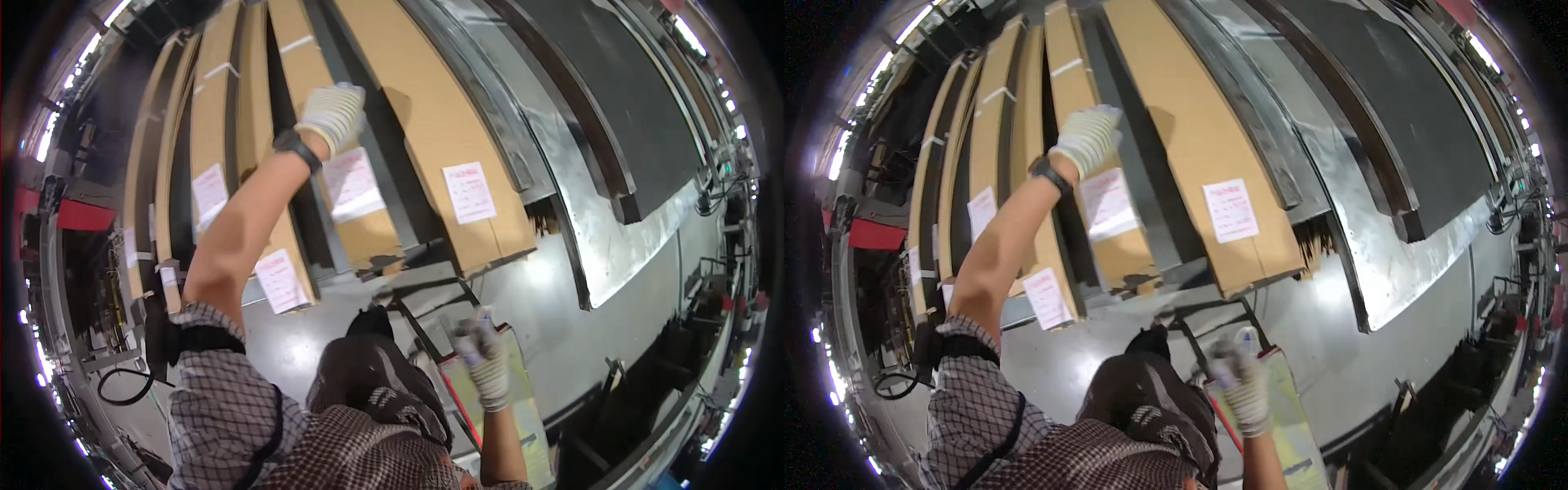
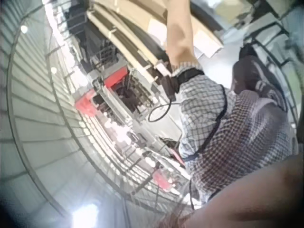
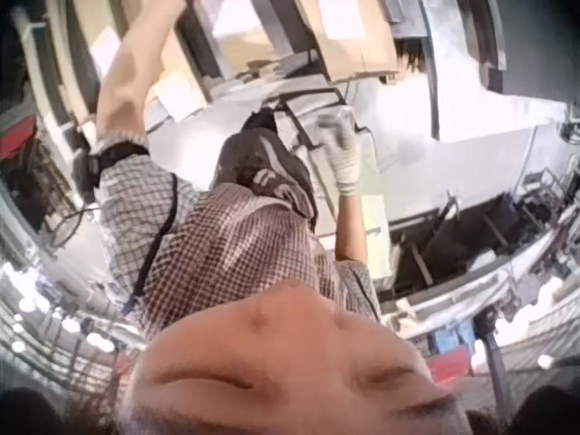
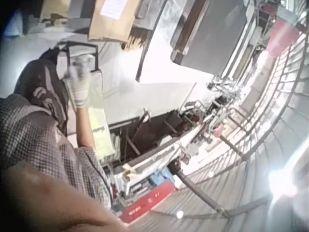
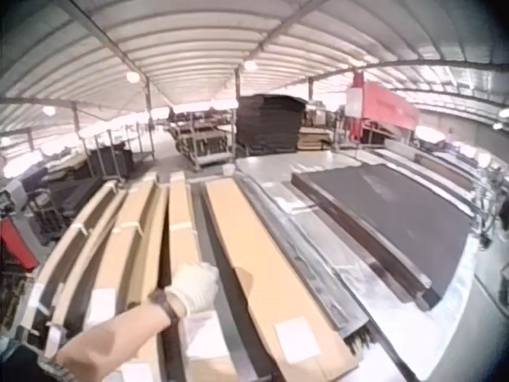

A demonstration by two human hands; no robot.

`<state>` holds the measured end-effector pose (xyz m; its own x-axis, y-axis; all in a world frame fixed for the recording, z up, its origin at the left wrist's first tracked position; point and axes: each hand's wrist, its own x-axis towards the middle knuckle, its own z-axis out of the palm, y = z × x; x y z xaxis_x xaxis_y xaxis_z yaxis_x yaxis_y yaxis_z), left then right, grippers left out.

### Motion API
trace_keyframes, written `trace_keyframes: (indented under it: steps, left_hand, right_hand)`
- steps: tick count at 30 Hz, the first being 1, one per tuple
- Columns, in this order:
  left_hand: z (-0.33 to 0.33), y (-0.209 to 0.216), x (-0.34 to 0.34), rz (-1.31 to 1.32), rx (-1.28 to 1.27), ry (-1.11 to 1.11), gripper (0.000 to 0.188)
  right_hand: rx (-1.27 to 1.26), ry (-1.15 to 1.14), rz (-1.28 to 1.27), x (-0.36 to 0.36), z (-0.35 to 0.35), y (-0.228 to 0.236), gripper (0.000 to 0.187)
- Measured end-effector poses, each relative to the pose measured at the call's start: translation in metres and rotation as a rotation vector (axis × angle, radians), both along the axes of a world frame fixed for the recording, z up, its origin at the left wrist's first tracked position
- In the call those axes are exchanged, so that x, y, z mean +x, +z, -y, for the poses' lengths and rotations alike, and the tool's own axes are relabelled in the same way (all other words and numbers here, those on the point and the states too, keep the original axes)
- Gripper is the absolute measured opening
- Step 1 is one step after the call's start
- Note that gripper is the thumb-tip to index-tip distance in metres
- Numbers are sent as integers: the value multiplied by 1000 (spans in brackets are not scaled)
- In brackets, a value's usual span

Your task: Manually wrapping and taping long pieces of cardboard, including attaching product labels.

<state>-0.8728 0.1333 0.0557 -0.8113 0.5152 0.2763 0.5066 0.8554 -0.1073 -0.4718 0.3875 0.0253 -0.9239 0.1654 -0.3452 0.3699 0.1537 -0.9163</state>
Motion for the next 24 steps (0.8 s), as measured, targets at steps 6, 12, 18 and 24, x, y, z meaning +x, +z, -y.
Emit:
trace_keyframes:
  steps: [6,12,18,24]
  left_hand:
    - [-165,-25,163,124,-8,-488,63]
    - [-187,-30,233,400,-89,-226,64]
    - [-191,-76,292,513,1112,230,52]
    - [-190,-123,241,1033,1549,411,57]
  right_hand:
    - [531,-214,366,128,-209,-157,27]
    - [614,338,634,150,-226,-153,49]
    - [614,512,547,121,-267,-153,46]
    - [-89,-205,-139,-35,-176,-131,37]
